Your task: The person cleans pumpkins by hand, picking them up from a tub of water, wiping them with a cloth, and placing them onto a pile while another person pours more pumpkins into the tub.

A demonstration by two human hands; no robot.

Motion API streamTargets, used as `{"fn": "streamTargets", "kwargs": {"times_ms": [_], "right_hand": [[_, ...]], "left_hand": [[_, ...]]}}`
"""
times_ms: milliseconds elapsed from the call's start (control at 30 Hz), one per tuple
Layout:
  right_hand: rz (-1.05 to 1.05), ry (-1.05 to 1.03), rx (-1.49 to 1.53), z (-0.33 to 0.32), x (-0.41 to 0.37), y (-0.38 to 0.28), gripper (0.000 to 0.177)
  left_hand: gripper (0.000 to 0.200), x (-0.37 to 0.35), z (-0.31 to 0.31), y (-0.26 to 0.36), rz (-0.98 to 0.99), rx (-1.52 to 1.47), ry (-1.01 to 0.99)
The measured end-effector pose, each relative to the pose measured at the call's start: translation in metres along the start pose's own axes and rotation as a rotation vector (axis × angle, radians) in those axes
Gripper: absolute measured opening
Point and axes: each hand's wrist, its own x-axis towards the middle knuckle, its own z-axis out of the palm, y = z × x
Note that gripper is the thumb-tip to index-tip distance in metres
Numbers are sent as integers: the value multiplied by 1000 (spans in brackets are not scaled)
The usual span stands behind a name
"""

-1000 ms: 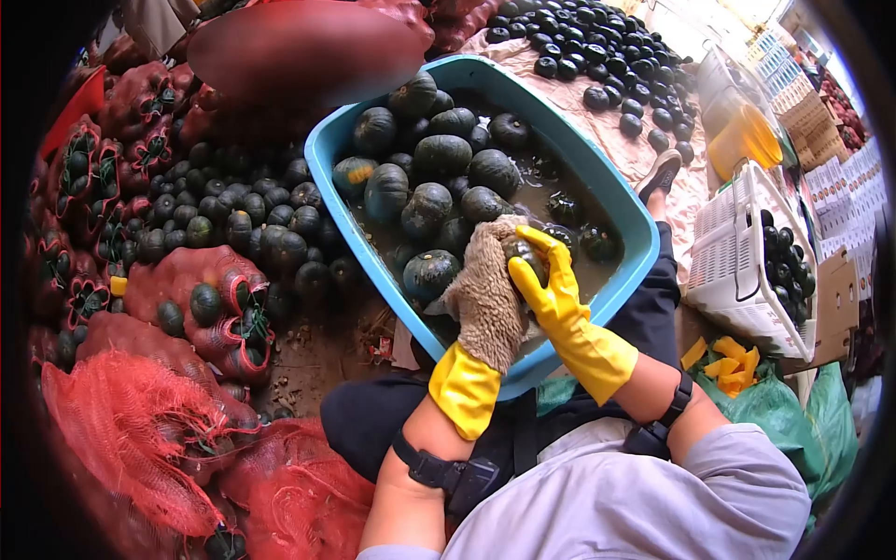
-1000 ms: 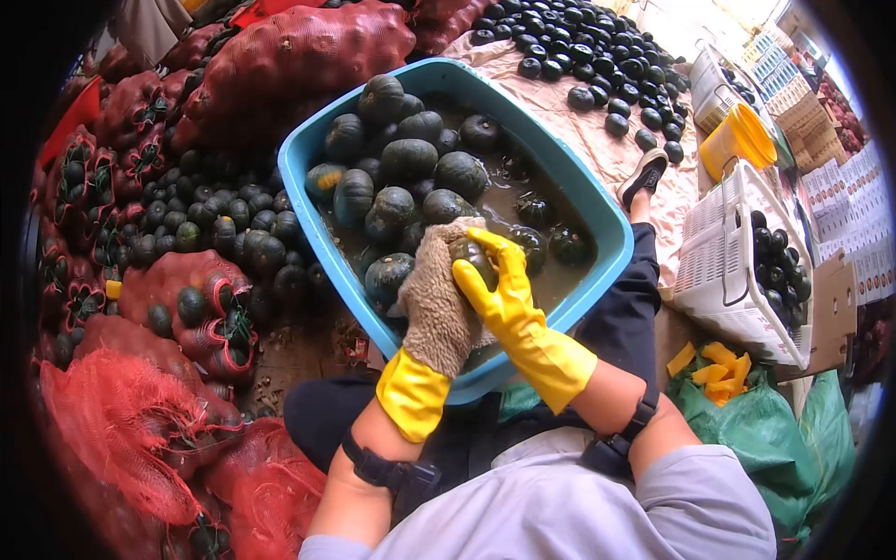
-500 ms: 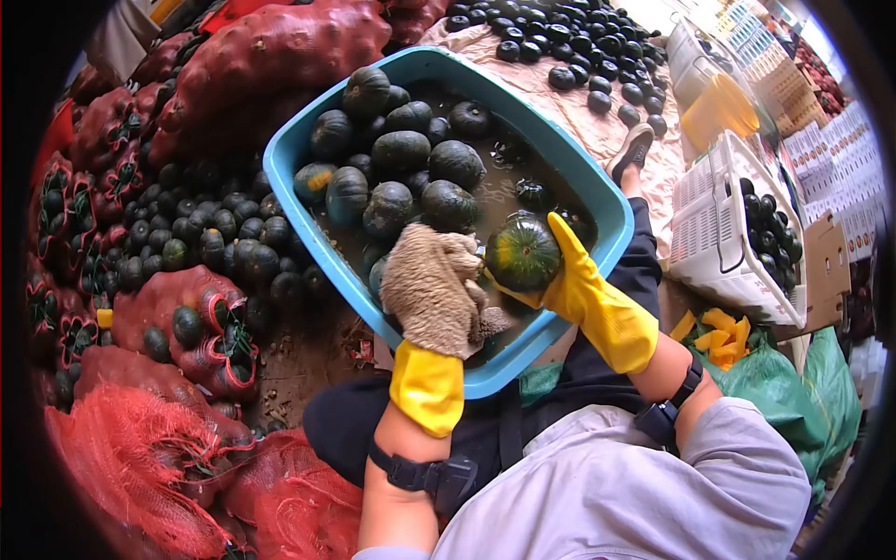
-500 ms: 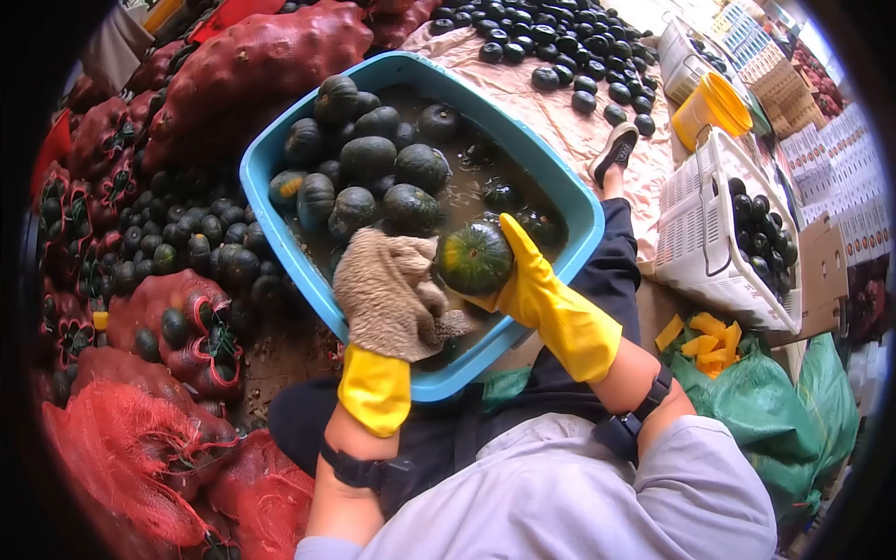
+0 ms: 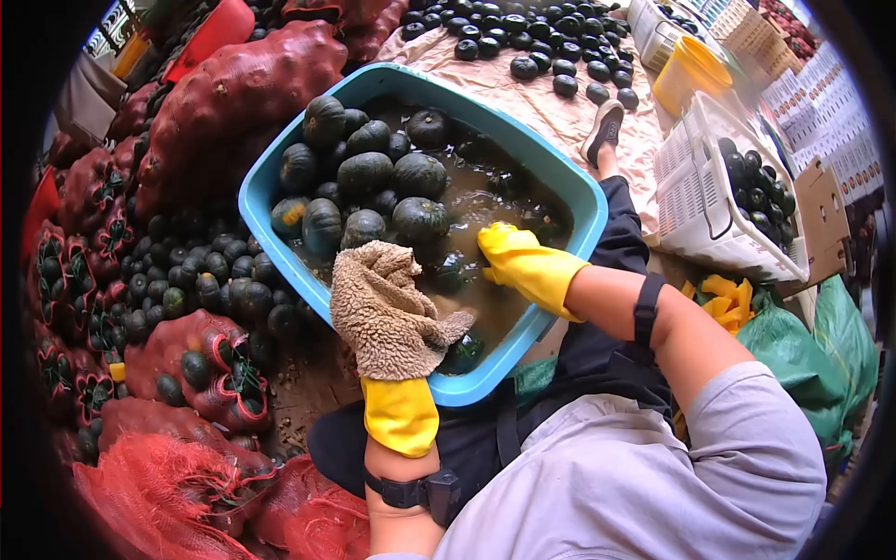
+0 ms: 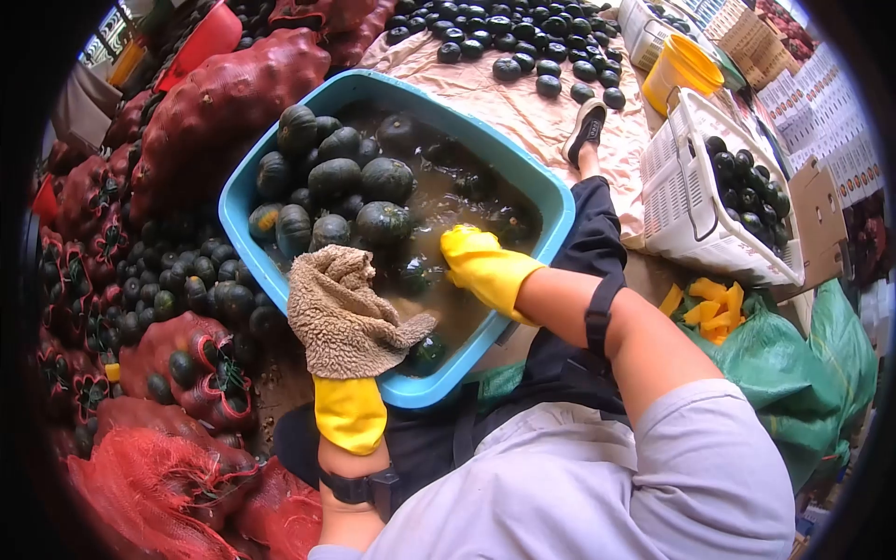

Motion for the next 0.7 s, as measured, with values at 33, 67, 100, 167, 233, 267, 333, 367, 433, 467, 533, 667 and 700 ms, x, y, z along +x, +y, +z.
{"fn": "streamTargets", "kwargs": {"times_ms": [33, 67, 100, 167, 233, 267, 333, 367, 433, 467, 533, 667, 700], "right_hand": [[-43, 9, 155, -5, -2, 13, 75], [-90, 19, 308, -10, -3, 24, 77], [69, -79, 610, -15, 1, 31, 79], [-304, -1, 1049, 9, 11, 53, 69], [-693, 156, 913, 29, 23, 62, 73], [-737, 153, 907, 27, 17, 56, 74], [-168, -438, 2061, -13, -36, 8, 78], [-670, -387, 2135, 7, -50, 11, 70], [-442, -177, 1666, -4, -38, -22, 52], [-396, 153, 1328, -7, -50, -32, 52], [-220, 97, 1067, -18, -57, -32, 77], [-277, 360, 1449, -41, -48, 65, 58], [-234, 438, 1528, -55, -47, 101, 57]], "left_hand": [[36, -4, 4, -1, 18, 10, 3], [37, -6, 6, 0, 39, 18, 6], [40, 16, -5, -3, 74, -17, -49], [41, 29, -15, -10, 76, -16, -7], [42, 27, -13, -10, 75, -30, -2], [43, 29, -17, -11, 69, -33, -20], [35, 34, -21, -16, 123, -107, -74], [35, 42, -32, -23, 259, 22, -176], [38, 62, -54, -32, 324, 148, -358], [40, 77, -64, -31, 268, 152, -420], [45, 108, -79, -37, 287, 295, -507], [59, 65, -61, -13, 251, 564, -645], [59, 60, -65, -10, 241, 519, -678]]}}
